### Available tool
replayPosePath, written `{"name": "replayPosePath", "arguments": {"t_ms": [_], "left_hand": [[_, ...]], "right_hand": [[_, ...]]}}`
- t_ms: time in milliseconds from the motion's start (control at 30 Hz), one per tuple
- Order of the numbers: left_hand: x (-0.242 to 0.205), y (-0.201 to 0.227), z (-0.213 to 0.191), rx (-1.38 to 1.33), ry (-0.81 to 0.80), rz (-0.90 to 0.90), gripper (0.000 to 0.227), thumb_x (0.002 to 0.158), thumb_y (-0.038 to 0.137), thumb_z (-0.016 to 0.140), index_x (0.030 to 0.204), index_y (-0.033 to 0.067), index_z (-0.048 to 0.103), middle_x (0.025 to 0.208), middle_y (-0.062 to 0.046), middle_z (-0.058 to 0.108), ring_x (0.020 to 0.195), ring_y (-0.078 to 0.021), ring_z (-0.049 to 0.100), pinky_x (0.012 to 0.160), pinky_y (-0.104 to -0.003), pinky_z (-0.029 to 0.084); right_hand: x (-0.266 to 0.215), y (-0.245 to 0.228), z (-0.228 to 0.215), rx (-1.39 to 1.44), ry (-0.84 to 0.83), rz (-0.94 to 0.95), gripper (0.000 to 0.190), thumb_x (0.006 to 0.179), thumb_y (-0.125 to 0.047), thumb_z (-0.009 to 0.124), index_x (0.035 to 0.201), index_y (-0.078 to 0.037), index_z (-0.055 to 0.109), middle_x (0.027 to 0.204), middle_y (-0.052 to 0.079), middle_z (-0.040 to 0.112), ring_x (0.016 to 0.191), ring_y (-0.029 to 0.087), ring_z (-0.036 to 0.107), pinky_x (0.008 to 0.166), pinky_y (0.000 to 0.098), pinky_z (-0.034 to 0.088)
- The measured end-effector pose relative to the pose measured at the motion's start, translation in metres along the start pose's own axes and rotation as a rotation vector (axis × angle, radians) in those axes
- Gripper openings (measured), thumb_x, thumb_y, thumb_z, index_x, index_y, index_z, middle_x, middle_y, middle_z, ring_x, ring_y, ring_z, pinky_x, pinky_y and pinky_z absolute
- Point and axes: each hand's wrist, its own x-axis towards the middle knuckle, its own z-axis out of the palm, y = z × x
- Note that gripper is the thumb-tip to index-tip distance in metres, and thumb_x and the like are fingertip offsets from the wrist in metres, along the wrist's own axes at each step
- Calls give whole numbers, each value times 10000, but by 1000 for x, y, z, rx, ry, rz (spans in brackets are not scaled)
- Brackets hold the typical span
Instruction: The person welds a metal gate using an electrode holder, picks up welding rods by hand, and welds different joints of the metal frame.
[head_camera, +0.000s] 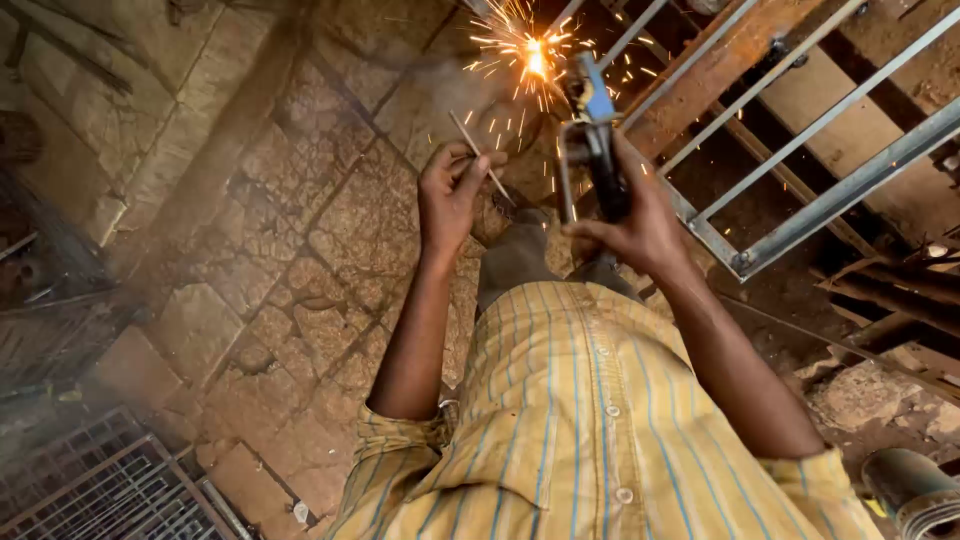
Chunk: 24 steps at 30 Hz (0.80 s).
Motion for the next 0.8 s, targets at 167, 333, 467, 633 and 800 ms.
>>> {"name": "replayPosePath", "arguments": {"t_ms": [167,333,467,633,800], "left_hand": [[10,4,-6,-383,-72,-143,93,1054,75,617,1117,16,585,1039,-109,793,871,-99,714,713,-232,551],[13,6,-5,-407,-77,-185,98,1051,85,614,1120,17,595,1070,-117,793,904,-107,728,725,-229,536],[18,12,-3,-400,-108,-186,110,1058,107,608,1131,25,603,1091,-119,792,903,-107,725,740,-231,539],[20,16,1,-392,-128,-151,132,1064,127,607,1151,28,595,1100,-114,791,917,-108,729,752,-224,538],[21,15,3,-401,-127,-168,137,1064,124,604,1166,34,590,1101,-113,789,913,-104,727,747,-210,530]], "right_hand": [[-32,25,-38,188,43,336,1250,504,-268,917,1618,-204,356,1371,153,616,1073,277,676,918,413,570],[-59,60,-70,443,-16,195,1173,618,-349,906,1662,-125,422,1373,133,652,1127,219,624,997,326,495],[-63,63,-73,346,-22,279,1223,568,-317,921,1661,-131,405,1318,172,638,1102,236,618,999,334,485],[-60,51,-66,242,-21,381,1247,504,-363,901,1627,-174,394,1360,171,643,1115,277,655,997,402,518],[-54,38,-66,197,-32,438,1234,509,-374,894,1621,-198,388,1343,185,653,1108,272,668,1004,414,525]]}}
